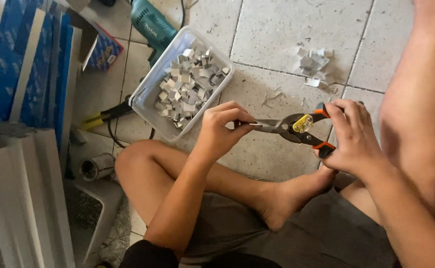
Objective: Cutting small metal pieces into segments using aviation snips while sitting on the floor.
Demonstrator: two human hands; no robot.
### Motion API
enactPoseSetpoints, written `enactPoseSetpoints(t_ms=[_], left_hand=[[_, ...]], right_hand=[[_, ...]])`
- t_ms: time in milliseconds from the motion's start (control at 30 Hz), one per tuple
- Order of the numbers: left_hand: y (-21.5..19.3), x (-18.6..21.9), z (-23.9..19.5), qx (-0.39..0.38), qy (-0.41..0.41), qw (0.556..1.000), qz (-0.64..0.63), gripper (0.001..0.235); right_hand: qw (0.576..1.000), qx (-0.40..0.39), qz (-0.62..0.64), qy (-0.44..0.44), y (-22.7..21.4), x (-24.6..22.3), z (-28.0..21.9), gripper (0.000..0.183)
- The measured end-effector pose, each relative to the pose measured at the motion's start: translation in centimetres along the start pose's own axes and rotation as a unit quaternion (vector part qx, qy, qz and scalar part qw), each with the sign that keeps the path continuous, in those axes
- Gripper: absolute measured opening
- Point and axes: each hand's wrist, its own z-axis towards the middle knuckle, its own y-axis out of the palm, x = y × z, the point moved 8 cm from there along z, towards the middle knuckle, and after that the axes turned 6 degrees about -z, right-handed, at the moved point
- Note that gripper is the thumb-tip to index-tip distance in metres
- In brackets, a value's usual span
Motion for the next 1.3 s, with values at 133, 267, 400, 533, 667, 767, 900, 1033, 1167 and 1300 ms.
enactPoseSetpoints(t_ms=[133,267,400,533,667,767,900,1033,1167,1300], left_hand=[[-0.2,-0.3,-0.1,-0.015,0.012,1.0,-0.019,0.018],[0.2,-0.8,-0.2,-0.031,0.014,0.999,-0.027,0.017],[0.6,-1.1,-0.4,-0.036,0.017,0.998,-0.041,0.017],[0.5,-0.1,-0.2,-0.041,0.025,0.997,-0.055,0.018],[0.0,-0.9,-0.2,-0.025,0.001,0.999,-0.044,0.017],[0.0,-0.2,0.0,-0.039,0.018,0.998,-0.037,0.018],[0.4,-0.3,-0.4,-0.036,0.014,0.998,-0.039,0.017],[0.8,-0.7,-0.7,-0.052,0.016,0.997,-0.053,0.02],[1.0,-1.2,-1.1,-0.047,0.015,0.994,-0.095,0.024],[0.6,0.0,-1.0,-0.049,0.026,0.992,-0.112,0.022]], right_hand=[[0.999,-0.022,-0.047,0.009,1.3,0.1,-0.3,0.093],[0.995,-0.023,-0.099,0.012,1.9,0.0,-0.4,0.074],[0.994,-0.026,-0.107,0.013,2.7,0.3,-0.5,0.058],[1.0,-0.001,-0.009,0.007,1.3,-0.5,0.2,0.02],[0.997,0.047,0.039,-0.046,-0.8,-1.2,1.0,0.076],[0.997,0.033,0.021,-0.062,-0.5,-1.6,1.1,0.09],[0.998,0.031,-0.003,-0.054,0.3,-1.5,0.6,0.09],[0.999,0.015,-0.029,-0.015,1.3,-0.4,0.1,0.057],[0.996,0.047,0.058,-0.041,-0.4,-1.5,0.5,0.033],[0.994,0.073,0.072,-0.023,-0.8,-0.9,0.4,0.034]])
